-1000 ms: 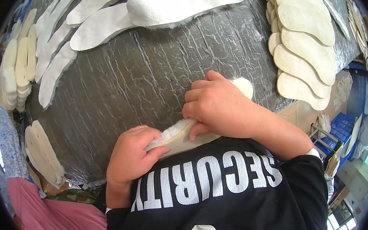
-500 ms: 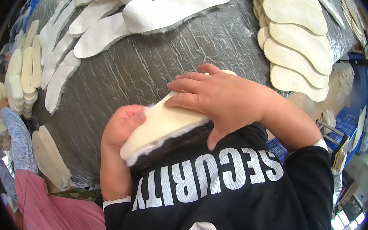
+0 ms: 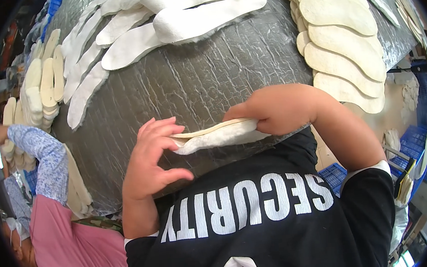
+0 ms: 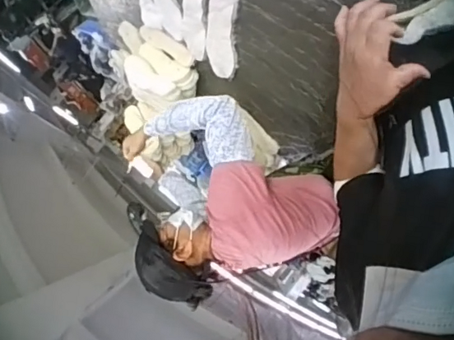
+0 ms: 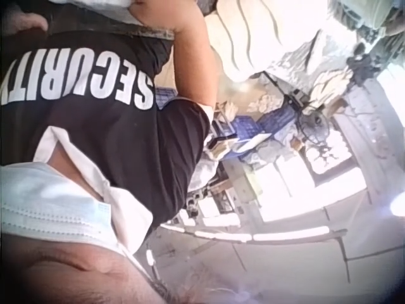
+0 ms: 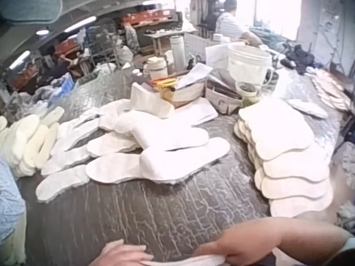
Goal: Layering soft white padding material onto beige shoe insole bases.
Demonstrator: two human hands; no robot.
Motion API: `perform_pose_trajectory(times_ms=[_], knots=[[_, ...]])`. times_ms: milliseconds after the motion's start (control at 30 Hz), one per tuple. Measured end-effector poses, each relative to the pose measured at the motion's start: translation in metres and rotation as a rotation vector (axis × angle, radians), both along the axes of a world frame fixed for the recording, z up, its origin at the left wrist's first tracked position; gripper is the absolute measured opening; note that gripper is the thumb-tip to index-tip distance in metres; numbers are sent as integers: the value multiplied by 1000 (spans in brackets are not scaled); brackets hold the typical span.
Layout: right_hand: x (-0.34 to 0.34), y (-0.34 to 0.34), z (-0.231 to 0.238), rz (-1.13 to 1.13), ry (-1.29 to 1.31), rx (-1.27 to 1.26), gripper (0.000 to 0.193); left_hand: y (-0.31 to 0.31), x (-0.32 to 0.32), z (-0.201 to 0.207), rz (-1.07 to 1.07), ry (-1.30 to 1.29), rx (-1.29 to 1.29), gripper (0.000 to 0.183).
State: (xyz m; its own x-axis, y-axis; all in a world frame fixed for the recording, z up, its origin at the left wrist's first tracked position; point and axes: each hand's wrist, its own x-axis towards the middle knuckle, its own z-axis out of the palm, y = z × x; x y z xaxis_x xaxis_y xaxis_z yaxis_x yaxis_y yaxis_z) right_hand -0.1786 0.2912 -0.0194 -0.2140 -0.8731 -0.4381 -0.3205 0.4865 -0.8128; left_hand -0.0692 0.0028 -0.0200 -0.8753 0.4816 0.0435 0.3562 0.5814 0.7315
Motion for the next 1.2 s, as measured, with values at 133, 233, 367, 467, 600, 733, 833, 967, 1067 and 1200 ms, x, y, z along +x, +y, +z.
perform_pose_trajectory(times_ms=[133,233,367,467,600,733,833,967,1067,1200], knots=[[2,2,-4,-11,-68,-20,61,8,8,-17,59,139,-50,47],[2,4,-5,-1,-92,-23,60,14,7,-20,121,135,-25,40],[2,7,-9,9,-98,-19,60,17,4,-22,55,169,-58,26],[2,9,-16,-9,-97,-62,59,18,4,-25,30,187,-14,19],[0,7,-15,-15,-87,-1,57,20,6,-35,74,216,107,18],[-1,5,-15,3,-133,29,56,26,9,-43,146,228,141,17],[2,6,-16,10,-102,45,56,29,10,-44,186,239,135,16],[12,-2,-7,-57,152,-88,54,31,13,-41,183,218,112,15],[20,-20,-7,-143,257,-131,55,35,13,-41,180,203,107,15],[36,-39,-21,-262,375,-133,34,37,14,-42,184,194,83,20]])
